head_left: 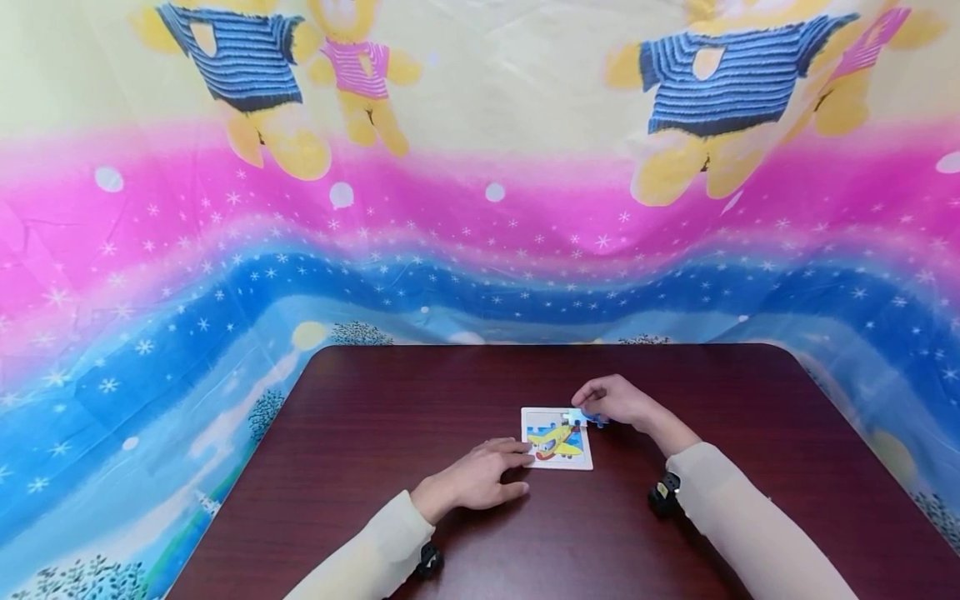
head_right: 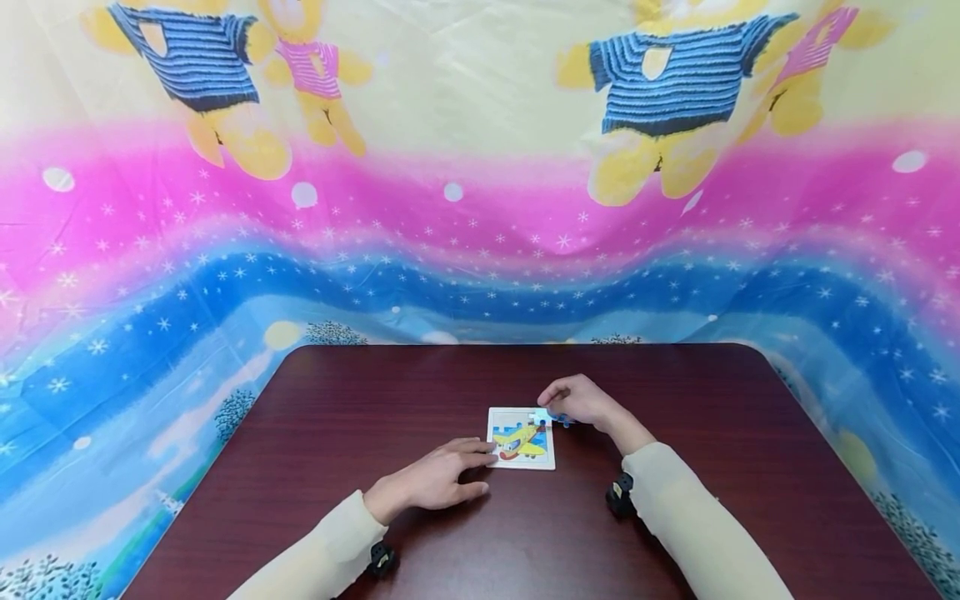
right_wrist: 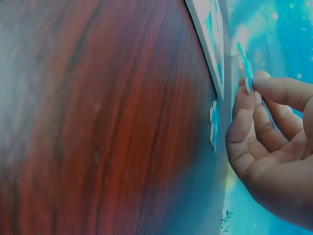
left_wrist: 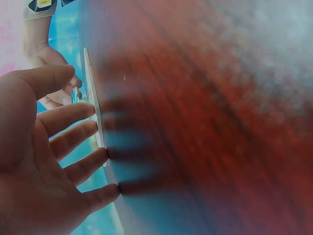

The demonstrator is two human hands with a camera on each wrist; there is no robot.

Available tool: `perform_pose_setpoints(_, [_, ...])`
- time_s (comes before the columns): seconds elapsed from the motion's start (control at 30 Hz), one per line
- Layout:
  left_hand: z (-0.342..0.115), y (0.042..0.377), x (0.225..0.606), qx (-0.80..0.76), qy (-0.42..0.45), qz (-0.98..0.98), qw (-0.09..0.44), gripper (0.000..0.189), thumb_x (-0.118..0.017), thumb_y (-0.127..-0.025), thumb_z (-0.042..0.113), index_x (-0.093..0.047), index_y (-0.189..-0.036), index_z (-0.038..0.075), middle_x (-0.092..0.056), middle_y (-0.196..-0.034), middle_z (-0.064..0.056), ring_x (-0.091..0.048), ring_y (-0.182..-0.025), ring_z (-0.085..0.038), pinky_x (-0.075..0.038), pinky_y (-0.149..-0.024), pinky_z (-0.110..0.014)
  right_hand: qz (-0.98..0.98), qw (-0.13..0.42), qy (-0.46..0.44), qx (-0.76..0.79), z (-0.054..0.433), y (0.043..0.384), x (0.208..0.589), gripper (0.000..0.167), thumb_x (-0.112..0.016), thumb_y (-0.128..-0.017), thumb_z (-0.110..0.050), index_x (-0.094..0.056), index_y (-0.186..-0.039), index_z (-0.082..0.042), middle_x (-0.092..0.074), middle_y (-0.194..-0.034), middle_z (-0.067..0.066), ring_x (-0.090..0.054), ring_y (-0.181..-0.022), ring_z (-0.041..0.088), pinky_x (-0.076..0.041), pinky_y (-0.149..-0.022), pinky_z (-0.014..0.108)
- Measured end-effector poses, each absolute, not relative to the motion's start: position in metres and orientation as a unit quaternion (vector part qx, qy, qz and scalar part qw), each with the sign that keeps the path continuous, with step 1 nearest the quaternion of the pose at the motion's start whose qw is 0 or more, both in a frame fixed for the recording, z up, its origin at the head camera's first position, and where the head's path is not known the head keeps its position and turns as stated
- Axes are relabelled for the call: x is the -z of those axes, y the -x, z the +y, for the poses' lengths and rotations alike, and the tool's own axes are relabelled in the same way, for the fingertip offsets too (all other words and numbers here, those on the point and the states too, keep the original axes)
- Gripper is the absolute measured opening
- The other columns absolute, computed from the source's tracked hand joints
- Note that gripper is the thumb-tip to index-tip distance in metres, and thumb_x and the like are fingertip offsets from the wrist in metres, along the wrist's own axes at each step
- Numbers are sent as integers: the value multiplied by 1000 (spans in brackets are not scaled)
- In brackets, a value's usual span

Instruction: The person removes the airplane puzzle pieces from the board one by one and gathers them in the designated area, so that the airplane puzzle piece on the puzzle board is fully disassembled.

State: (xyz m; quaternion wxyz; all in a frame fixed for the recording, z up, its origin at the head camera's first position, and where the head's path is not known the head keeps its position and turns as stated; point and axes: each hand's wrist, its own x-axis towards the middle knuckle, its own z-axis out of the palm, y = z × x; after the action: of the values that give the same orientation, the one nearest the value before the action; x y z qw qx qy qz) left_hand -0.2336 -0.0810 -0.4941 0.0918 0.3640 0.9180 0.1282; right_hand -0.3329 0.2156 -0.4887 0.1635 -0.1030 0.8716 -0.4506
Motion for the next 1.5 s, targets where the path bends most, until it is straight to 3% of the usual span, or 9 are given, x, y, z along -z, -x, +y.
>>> perform_pose_setpoints(0.23, [-81, 233, 491, -128, -370, 916, 92, 48, -56, -100, 39, -57, -143, 18, -46, -155, 2, -39, -147, -24, -35, -120, -41, 875, 162, 104, 444, 232, 333, 487, 19, -64, -95, -10, -72, -112, -5, -70, -105, 10, -61, -88, 22, -55, -73, 37])
perform_pose_setpoints(0.7, [-82, 233, 493, -138, -374, 912, 94, 47, -57, -100, 38, -57, -142, 17, -47, -155, 2, -39, -147, -25, -34, -121, -40, 881, 155, 80, 441, 267, 335, 488, 19, -64, -95, -12, -71, -113, -7, -70, -109, 9, -60, -91, 23, -54, -75, 38])
perform_pose_setpoints(1.5, [-81, 234, 494, -143, -370, 912, 103, 48, -58, -100, 37, -56, -143, 17, -45, -156, 3, -37, -148, -25, -32, -122, -43, 897, 149, 66, 411, 291, 337, 493, 21, -62, -94, -9, -71, -112, -4, -70, -107, 12, -58, -87, 24, -46, -63, 34])
